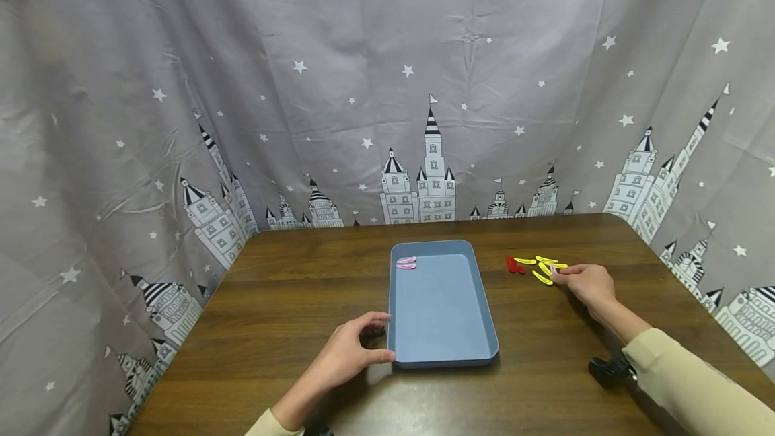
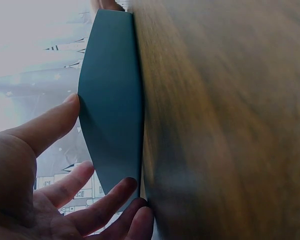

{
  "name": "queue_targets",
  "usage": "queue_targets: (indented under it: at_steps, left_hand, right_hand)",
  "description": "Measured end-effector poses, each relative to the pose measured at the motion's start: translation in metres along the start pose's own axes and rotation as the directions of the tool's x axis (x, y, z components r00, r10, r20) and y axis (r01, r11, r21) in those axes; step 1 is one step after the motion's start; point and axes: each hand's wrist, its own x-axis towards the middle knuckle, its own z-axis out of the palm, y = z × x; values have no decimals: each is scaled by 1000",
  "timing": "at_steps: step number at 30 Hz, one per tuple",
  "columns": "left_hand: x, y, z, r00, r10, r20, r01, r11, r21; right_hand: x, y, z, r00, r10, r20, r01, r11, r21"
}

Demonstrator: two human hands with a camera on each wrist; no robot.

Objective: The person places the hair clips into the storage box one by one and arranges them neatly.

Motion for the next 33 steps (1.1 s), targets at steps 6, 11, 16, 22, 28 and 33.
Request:
queue_targets:
  at_steps: [6, 11, 16, 22, 28, 33]
  left_hand:
    - [0, 0, 0, 1000, -9, 2, 9, 1000, 1]
    - [0, -1, 1, 1000, -6, 1, 6, 1000, 4]
    - [0, 0, 0, 1000, -4, 0, 4, 1000, 2]
    - [-1, 0, 0, 1000, -7, 1, 7, 1000, 0]
    - [-1, 1, 0, 1000, -3, 4, 3, 1000, -3]
    - [-1, 1, 0, 1000, -2, 7, 3, 1000, -4]
  right_hand:
    - [-1, -1, 2, 999, -30, -32, 29, 999, -20]
    - [-3, -2, 1, 999, -32, -33, 31, 999, -31]
    - [-4, -3, 2, 998, -36, -49, 34, 999, -36]
    - [-3, -2, 2, 997, -53, -61, 51, 998, -48]
    - [-4, -1, 0, 998, -48, -46, 47, 998, -34]
    - [-5, -2, -2, 998, -51, -33, 50, 998, -33]
